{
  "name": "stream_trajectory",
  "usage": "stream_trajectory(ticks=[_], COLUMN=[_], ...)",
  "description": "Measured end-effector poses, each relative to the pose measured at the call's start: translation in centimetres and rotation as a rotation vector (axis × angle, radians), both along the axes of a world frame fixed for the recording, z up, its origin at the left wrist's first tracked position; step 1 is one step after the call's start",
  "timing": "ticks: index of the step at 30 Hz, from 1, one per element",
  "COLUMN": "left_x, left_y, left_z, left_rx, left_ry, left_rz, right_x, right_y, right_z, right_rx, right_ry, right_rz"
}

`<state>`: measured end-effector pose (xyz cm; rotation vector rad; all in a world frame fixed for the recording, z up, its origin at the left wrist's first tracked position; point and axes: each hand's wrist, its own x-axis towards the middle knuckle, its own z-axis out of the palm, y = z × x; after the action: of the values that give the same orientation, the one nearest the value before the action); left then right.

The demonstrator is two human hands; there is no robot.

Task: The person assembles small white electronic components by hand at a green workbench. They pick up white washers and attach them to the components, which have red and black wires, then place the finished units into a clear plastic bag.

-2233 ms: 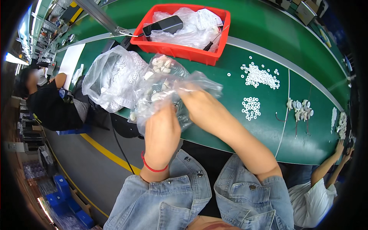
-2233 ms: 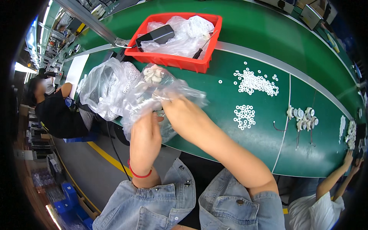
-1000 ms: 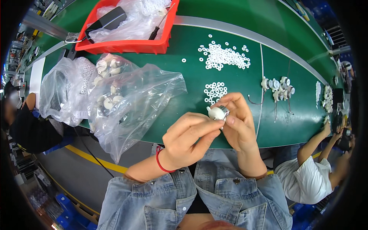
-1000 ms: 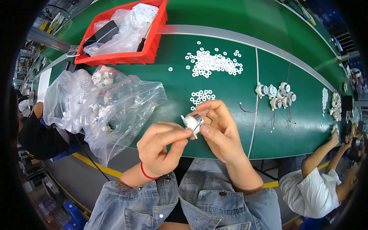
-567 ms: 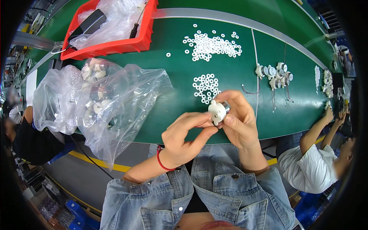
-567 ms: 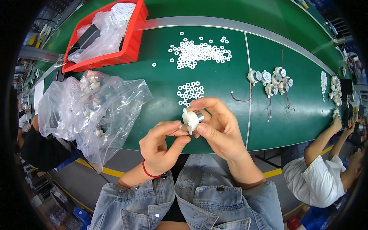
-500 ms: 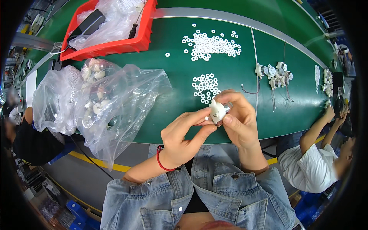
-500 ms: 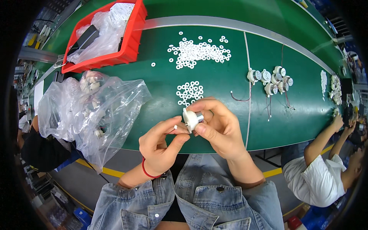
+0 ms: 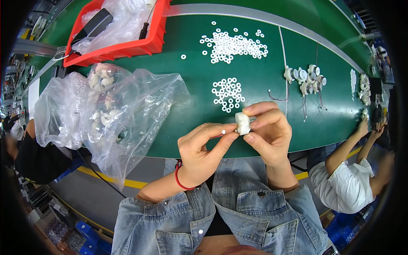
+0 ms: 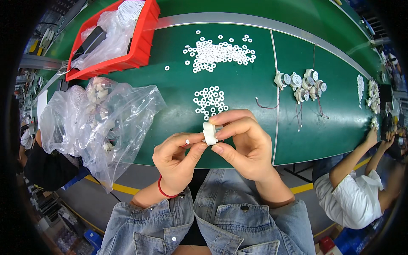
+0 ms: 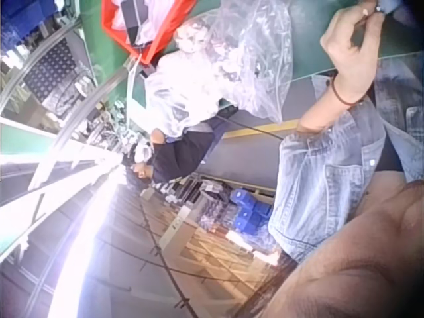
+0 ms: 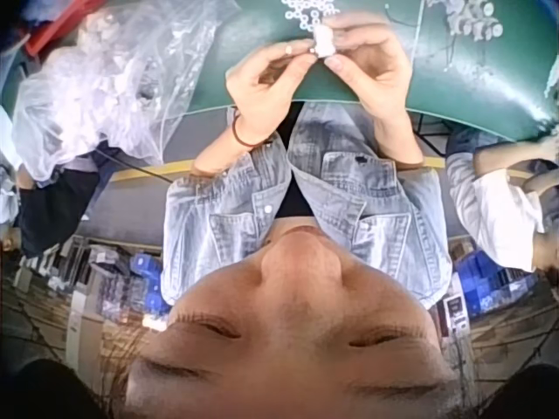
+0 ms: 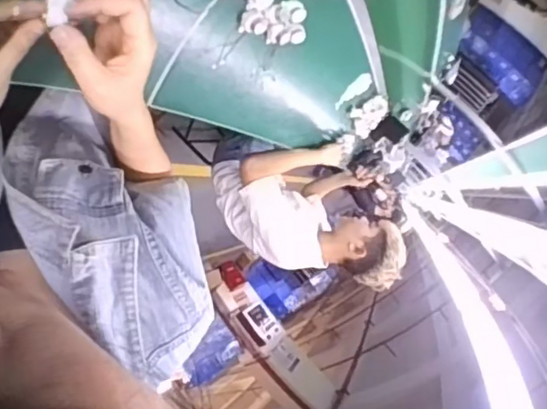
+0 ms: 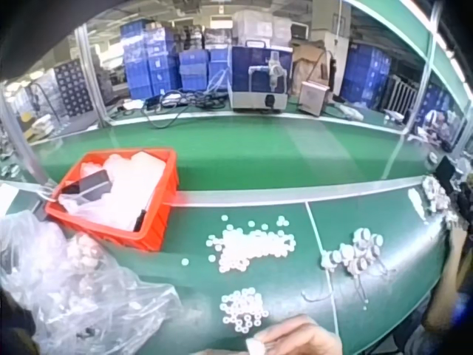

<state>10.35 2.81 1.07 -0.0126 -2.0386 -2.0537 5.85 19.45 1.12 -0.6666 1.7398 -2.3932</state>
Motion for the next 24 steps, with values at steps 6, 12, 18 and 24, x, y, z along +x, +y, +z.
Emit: stream_trajectory(ticks=[6,12,18,24], left_x=[-0.3,-0.7,-0.2,-0.2], left_y=[-0.4,-0.9,0.0,-0.3], left_z=[0.6,1.2,0.9,0.8], left_rx=[-0.151,-0.215,0.218,0.232], left_ry=[0.035,0.030,-0.087,-0.130], left_rz=[0.010,-0.044,-0.090,-0.134], right_x=[-0.1,0.5,0.6,0.5], right_y=[-0.2,0.3,0.0,-0.1], right_z=[0.5,0.6,0.7,0.7], right_rx=[0.017,0.111,0.019,-0.032], right_ry=[-0.068,-0.337,-0.498,-0.516], right_rz=[-0.022,-0.008,-0.016,-0.027])
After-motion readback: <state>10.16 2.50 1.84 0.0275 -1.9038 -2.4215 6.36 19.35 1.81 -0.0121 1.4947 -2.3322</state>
